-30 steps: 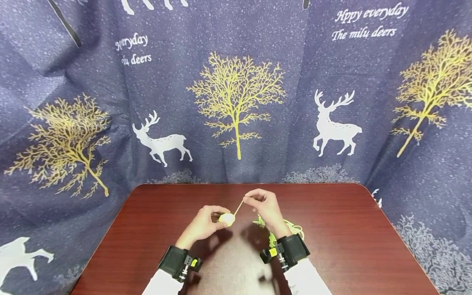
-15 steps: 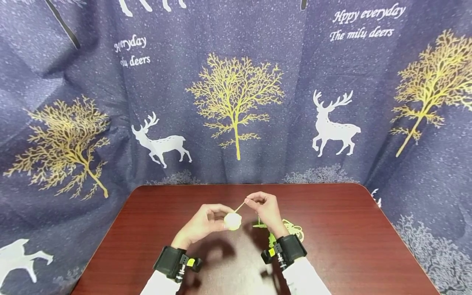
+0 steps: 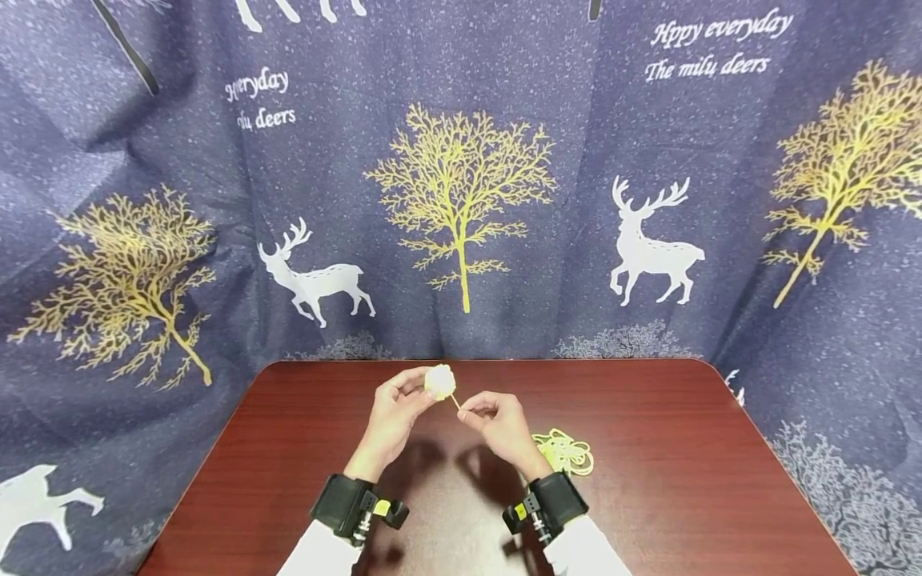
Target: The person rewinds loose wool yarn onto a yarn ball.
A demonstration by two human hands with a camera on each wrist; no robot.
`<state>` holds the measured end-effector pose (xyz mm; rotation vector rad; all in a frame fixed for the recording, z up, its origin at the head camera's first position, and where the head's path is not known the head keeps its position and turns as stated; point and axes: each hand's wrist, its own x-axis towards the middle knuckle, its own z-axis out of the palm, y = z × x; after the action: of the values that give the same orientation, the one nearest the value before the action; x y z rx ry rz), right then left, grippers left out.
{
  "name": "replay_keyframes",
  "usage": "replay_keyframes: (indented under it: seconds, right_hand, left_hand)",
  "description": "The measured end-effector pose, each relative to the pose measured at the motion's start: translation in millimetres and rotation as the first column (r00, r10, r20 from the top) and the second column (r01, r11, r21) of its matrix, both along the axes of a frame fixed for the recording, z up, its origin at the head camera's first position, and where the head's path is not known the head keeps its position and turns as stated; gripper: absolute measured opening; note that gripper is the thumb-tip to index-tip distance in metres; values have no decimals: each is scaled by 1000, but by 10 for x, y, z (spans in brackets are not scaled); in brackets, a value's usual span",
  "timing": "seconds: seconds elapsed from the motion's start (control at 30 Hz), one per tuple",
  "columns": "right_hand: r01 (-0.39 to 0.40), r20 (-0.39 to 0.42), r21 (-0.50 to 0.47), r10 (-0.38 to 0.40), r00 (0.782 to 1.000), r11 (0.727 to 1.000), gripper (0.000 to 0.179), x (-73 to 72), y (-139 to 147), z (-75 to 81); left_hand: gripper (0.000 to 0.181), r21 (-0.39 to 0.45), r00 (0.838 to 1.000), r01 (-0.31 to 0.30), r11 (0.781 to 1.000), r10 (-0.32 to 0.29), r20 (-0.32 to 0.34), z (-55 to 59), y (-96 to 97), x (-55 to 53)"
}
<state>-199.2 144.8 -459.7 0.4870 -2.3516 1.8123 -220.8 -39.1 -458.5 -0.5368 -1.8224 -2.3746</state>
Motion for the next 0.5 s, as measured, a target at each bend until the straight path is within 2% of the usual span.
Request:
replay_keyframes:
  seconds: [0.1,0.17,0.23,0.33,0.5]
  right_hand:
    - [2,-38,39,-1,999,999,9,46,-31,52]
    - [-4,-53,64,7,999,998,8,62,-42,79]
    - [-11,-59,73,15,998,997,8,71,-46,97]
    - [-11,-75,73,17,997,997,8,72,-38,110]
    - [26,-75,76,-20,997,997,8,49,11,125]
  left_hand:
    - [39,-92,989,-147,985,148,8,-32,53,-28]
    - [36,-184,972,-235,954,235,-18,-62,81,-36]
    - [34,-279,954,-298,913,293,-59,-89,100,-28]
    - [32,-394,932,-361,845,338,-129,-132,109,-10]
    - [32,-547,909,-418,726,333,-251,-199,82,-10]
